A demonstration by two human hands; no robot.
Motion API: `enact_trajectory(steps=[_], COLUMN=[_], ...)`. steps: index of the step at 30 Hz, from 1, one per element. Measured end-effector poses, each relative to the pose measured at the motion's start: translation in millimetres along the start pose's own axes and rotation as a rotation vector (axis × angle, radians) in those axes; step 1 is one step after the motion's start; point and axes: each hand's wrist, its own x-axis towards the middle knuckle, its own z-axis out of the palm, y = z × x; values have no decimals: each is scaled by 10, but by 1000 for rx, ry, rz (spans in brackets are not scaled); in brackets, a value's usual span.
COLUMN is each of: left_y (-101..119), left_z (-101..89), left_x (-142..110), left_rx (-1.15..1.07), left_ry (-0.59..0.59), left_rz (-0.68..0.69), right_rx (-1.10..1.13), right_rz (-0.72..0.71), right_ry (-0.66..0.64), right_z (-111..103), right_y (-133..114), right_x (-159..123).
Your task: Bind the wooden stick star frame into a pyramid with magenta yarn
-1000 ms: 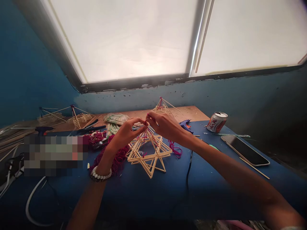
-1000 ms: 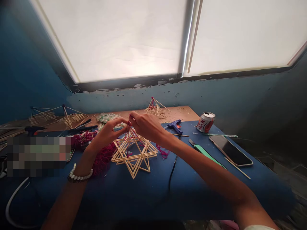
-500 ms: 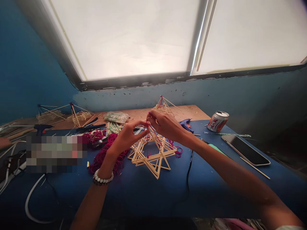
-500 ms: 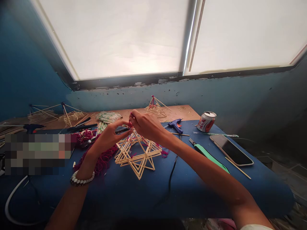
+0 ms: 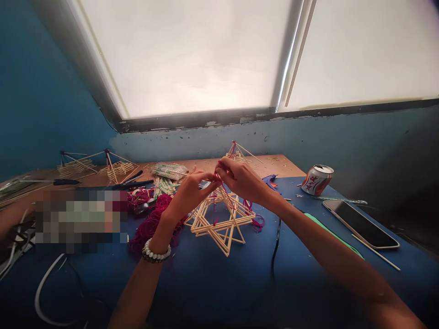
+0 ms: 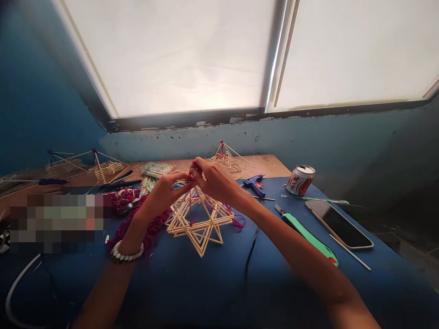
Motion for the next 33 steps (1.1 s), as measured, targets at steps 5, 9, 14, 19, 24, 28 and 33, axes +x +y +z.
enact_trajectory(steps=[5, 9, 14, 19, 24, 28, 33], left_y=[-14, -20, -33, -14, 21, -26, -150], left_z=[46, 110, 185, 241, 241, 177, 17], left_x=[56, 79, 74, 45, -11, -143, -264], left_rx=[-62, -70, -15, 36, 37, 81, 30], left_ry=[83, 112, 163, 197, 208, 545, 402], left_rz=[-47, -54, -45, -34, -8, 94, 4], right_rx=[-58, -48, -95, -80, -77, -82, -64], right_rz=[5, -22, -33, -40, -25, -3, 26], right_ry=[16, -21, -41, -36, -47, -50, -64], right_z=[-72, -99, -112, -154, -186, -231, -341], right_y=[-22, -50, -71, -40, 11, 36, 97], right_x=[62, 131, 181, 187, 195, 198, 200])
